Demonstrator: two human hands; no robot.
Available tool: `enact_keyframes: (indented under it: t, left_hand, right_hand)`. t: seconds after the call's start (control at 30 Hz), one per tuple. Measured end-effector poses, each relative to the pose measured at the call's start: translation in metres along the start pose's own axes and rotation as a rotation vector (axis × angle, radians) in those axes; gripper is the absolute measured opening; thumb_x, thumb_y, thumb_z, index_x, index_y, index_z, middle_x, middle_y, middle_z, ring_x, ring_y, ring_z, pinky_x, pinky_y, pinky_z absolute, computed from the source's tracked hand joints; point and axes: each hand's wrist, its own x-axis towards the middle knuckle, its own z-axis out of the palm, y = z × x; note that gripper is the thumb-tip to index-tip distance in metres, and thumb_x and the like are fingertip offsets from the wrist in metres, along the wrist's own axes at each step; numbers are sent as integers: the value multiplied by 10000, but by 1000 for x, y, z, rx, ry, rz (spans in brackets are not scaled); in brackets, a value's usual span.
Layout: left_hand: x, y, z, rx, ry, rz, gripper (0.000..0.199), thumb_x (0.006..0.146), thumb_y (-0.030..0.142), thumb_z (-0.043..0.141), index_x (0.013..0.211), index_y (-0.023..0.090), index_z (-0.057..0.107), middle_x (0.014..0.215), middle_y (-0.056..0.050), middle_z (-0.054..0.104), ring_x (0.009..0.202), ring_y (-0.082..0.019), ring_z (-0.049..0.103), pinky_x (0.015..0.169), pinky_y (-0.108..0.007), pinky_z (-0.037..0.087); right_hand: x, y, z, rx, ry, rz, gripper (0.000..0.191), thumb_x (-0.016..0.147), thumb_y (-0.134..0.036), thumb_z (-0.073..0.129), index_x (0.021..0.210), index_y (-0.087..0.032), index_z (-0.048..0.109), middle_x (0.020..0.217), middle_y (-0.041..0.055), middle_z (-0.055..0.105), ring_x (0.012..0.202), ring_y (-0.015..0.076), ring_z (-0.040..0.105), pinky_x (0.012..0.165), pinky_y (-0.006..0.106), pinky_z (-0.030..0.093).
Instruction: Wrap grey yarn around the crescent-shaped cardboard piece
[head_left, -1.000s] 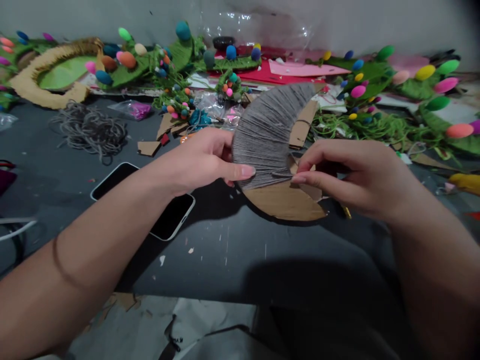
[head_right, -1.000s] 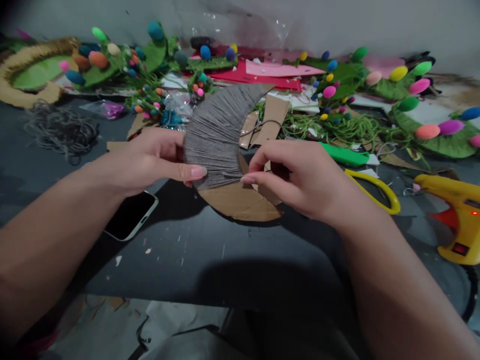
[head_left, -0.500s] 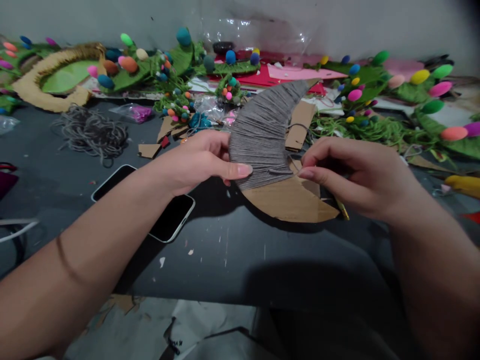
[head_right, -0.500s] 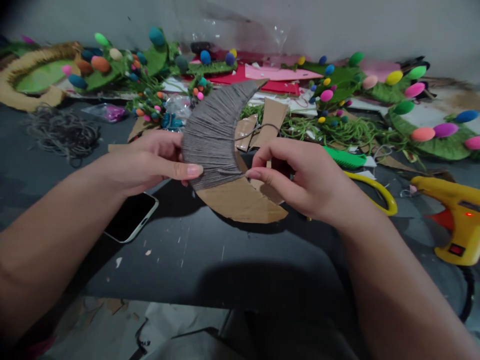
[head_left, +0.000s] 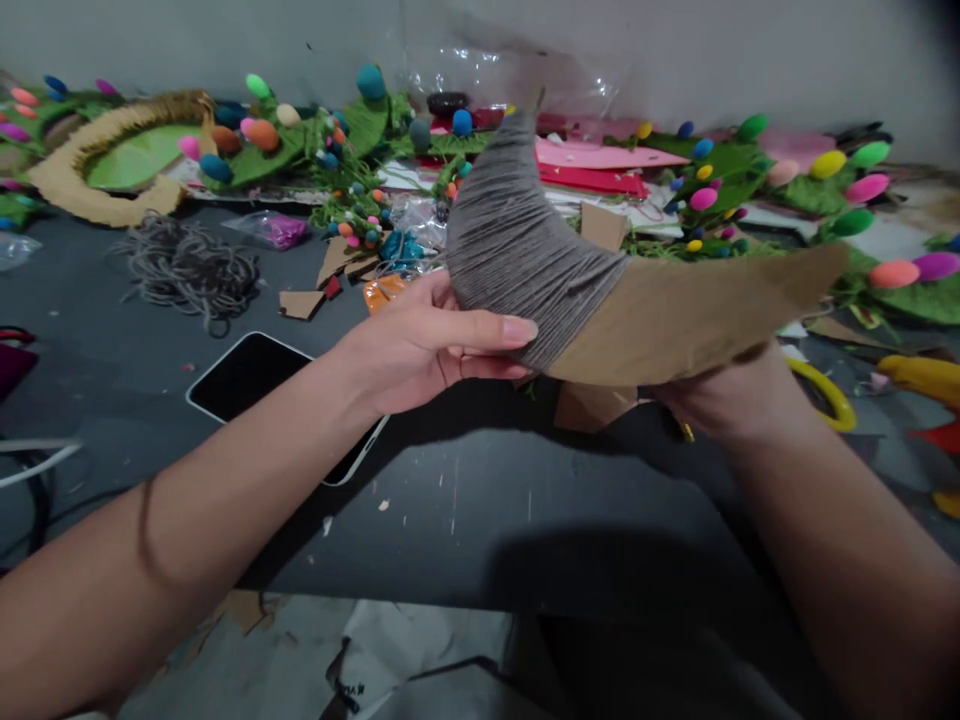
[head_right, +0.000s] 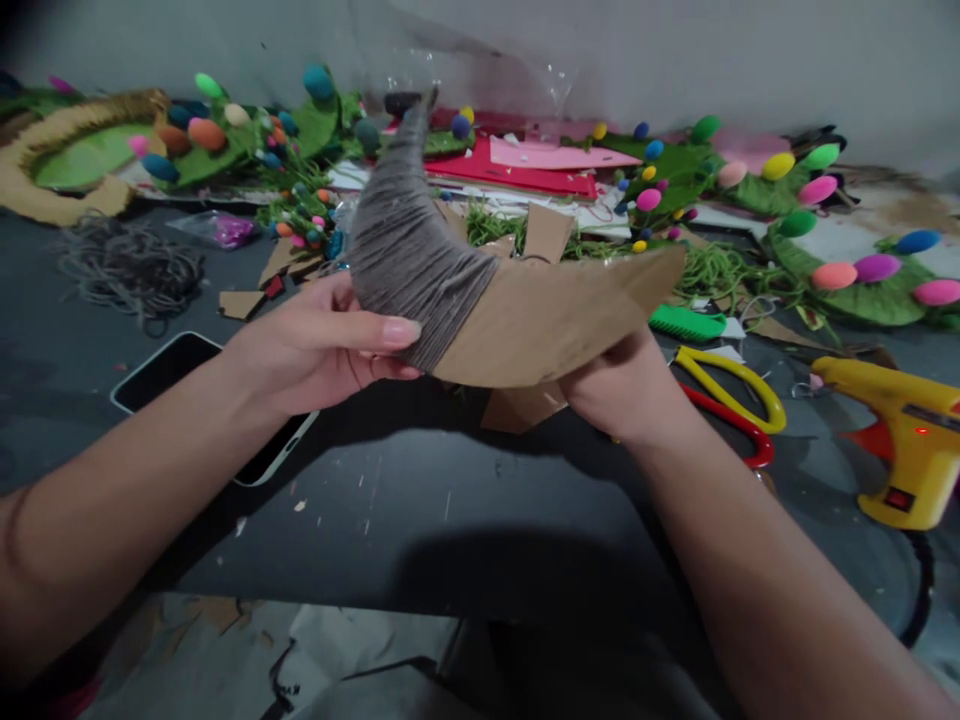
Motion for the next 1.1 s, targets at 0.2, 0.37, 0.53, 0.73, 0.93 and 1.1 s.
enact_keyframes:
  t: [0.2, 0.37, 0.53, 0.73, 0.93, 1.1]
  left_hand:
    - [3, -7, 8, -63, 134, 98, 60, 749, 84, 778, 764, 135, 751, 794, 6, 756, 716, -128, 742, 691, -204, 651]
    - [5, -13, 10, -1, 195, 204, 89, 787, 169, 777, 876, 164, 776, 965, -20, 784, 913, -183, 755, 840, -275, 638]
    - [5, -16, 12, 24, 179, 234, 152, 778, 240, 819, 910, 184, 769, 1062, -46, 783, 1014, -220, 735, 836, -279, 599]
    - [6, -13, 7, 28, 279, 243, 125, 768, 239, 830, 872, 189, 782, 964, -16, 786, 933, -183, 741, 796, -245, 590]
    - [6, -10, 4, 44, 332, 224, 41, 778, 198, 812, 796, 179, 781, 883, 13, 775, 883, -144, 737, 819, -234, 608]
    - [5, -8, 7, 106, 347, 227, 116, 746, 209, 828, 834, 170, 764, 925, 1, 772, 907, -165, 736, 809, -245, 619]
  right_hand:
    - [-7, -18, 28, 102, -113, 116, 162, 835, -134, 649, 674, -155, 649, 571, -15, 599, 508, 77, 511, 494, 216, 427]
    - [-8, -24, 36, -107, 11, 38, 152, 856, -107, 635, 735, -182, 690, 671, -6, 694, 592, 105, 615, 553, 229, 480]
    - [-12, -22, 40, -148, 46, -18, 180, 843, -99, 670, 703, -198, 724, 708, -8, 734, 651, 120, 662, 609, 234, 517]
    - [-13, -25, 41, -135, -5, 3, 154, 905, -243, 675, 778, -184, 738, 707, -7, 722, 633, 112, 648, 611, 234, 525]
    - [-20, -21, 44, -142, -7, -20, 136, 903, -272, 685, 989, -216, 774, 811, 1, 765, 698, 138, 697, 660, 262, 566]
    - [-24, -16, 44, -225, -33, -49, 185, 934, -284, 637, 1050, -226, 768, 874, 12, 769, 737, 160, 701, 687, 292, 562]
